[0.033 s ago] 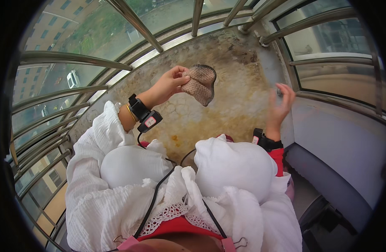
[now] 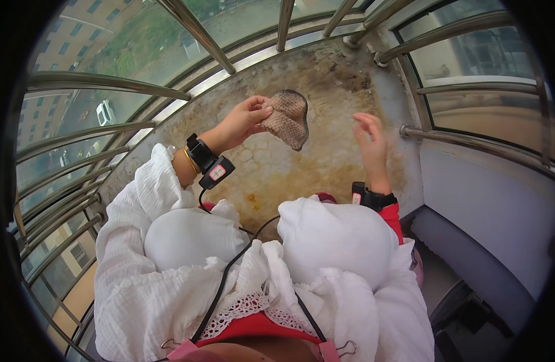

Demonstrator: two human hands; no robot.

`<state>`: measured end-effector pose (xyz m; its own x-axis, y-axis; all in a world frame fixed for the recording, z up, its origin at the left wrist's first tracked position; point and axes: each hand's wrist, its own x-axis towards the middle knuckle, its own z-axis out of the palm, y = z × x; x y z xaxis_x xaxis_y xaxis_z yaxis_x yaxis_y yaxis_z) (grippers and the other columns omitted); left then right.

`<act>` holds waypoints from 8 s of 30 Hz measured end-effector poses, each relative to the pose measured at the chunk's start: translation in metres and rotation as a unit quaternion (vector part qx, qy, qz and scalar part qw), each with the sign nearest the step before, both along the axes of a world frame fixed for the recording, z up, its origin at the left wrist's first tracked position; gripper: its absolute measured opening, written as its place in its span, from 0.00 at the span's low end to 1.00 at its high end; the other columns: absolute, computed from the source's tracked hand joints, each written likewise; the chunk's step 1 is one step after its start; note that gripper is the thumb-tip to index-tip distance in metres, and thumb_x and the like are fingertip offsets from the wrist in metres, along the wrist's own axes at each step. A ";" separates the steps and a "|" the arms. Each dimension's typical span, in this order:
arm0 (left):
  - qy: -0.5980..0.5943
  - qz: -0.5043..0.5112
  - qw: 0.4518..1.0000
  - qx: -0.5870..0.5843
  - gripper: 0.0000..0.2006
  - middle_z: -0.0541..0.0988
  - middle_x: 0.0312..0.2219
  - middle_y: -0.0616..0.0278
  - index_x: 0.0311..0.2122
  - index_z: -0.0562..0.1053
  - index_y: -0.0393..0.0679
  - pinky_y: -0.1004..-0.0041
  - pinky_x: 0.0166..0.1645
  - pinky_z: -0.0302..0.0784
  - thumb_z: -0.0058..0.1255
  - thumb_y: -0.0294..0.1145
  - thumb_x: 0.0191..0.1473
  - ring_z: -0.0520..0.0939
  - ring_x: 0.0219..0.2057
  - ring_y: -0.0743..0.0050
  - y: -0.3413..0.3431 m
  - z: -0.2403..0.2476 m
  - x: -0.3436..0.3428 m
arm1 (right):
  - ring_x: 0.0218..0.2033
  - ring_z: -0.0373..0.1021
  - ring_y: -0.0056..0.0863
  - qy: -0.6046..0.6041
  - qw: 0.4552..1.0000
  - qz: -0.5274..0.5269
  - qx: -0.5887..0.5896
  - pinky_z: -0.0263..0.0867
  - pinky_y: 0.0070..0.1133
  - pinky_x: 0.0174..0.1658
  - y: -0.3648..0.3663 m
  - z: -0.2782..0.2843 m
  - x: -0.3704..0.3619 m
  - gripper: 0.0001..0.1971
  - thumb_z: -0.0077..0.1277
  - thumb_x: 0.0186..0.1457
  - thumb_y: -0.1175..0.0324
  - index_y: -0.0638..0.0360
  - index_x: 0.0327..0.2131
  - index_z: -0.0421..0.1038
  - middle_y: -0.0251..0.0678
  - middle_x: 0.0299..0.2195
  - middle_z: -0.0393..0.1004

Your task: The person sits on a balcony floor and wipes the metal railing with a cloth. They periodically dip the cloth into a red basin of water to wet it, then continue scrubbing the railing sections.

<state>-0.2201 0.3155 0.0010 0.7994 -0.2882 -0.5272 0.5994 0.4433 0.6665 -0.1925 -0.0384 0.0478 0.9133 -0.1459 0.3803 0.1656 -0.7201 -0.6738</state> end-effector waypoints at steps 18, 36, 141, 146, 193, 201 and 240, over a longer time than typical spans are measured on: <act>-0.263 -0.029 0.464 0.845 0.40 0.53 0.68 0.50 0.67 0.53 0.33 0.57 0.69 0.50 0.55 0.36 0.52 0.54 0.69 0.55 0.104 -0.093 -0.002 | 0.58 0.62 0.51 -0.077 0.973 0.215 0.041 0.62 0.38 0.59 0.210 -0.176 0.149 0.22 0.48 0.56 0.73 0.60 0.56 0.68 0.51 0.57 0.64; -0.284 -0.053 0.431 0.855 0.25 0.67 0.60 0.47 0.60 0.65 0.33 0.51 0.67 0.58 0.44 0.27 0.57 0.67 0.63 0.51 0.116 -0.098 0.019 | 0.47 0.71 0.47 -0.076 0.973 0.197 -0.095 0.68 0.35 0.52 0.145 -0.160 0.265 0.16 0.48 0.55 0.74 0.53 0.48 0.70 0.42 0.45 0.75; -0.308 -0.056 0.594 0.741 0.35 0.50 0.65 0.34 0.65 0.52 0.30 0.49 0.67 0.53 0.44 0.21 0.51 0.53 0.66 0.36 0.109 -0.077 -0.037 | 0.52 0.72 0.29 -0.102 0.877 0.469 -0.027 0.60 0.33 0.58 0.339 -0.170 0.117 0.14 0.49 0.56 0.69 0.53 0.46 0.74 0.33 0.47 0.78; -0.410 0.005 0.597 0.690 0.34 0.57 0.64 0.41 0.65 0.55 0.31 0.51 0.68 0.54 0.41 0.17 0.49 0.58 0.66 0.42 0.092 -0.077 0.006 | 0.53 0.70 0.24 -0.097 0.930 0.328 -0.134 0.53 0.31 0.60 0.309 -0.174 0.135 0.18 0.46 0.57 0.66 0.47 0.51 0.74 0.30 0.51 0.77; -0.300 0.382 0.565 0.666 0.09 0.74 0.37 0.50 0.40 0.70 0.42 0.60 0.42 0.75 0.52 0.22 0.53 0.77 0.38 0.46 0.160 -0.124 0.007 | 0.52 0.69 0.42 0.206 0.835 0.501 -0.095 0.66 0.30 0.54 0.192 -0.125 0.066 0.14 0.51 0.58 0.71 0.56 0.48 0.75 0.43 0.47 0.76; -0.423 0.120 0.593 0.675 0.21 0.74 0.51 0.52 0.54 0.68 0.43 0.59 0.52 0.72 0.50 0.24 0.53 0.75 0.50 0.48 0.112 -0.109 0.047 | 0.48 0.71 0.42 0.261 0.834 0.471 -0.118 0.68 0.30 0.50 0.161 -0.128 0.052 0.13 0.51 0.58 0.71 0.58 0.46 0.76 0.44 0.45 0.77; -0.280 0.391 0.554 0.680 0.15 0.75 0.47 0.48 0.51 0.74 0.39 0.63 0.55 0.70 0.45 0.26 0.60 0.75 0.49 0.49 0.168 -0.147 -0.029 | 0.45 0.75 0.25 0.378 0.838 0.390 -0.039 0.68 0.20 0.48 0.095 -0.121 0.055 0.14 0.48 0.62 0.70 0.60 0.49 0.75 0.37 0.44 0.80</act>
<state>-0.2490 0.4835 -0.1455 0.5477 0.6199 0.5620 0.1080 -0.7184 0.6872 -0.1374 0.0563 -0.0729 0.7031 0.6072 -0.3701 0.1533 -0.6376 -0.7550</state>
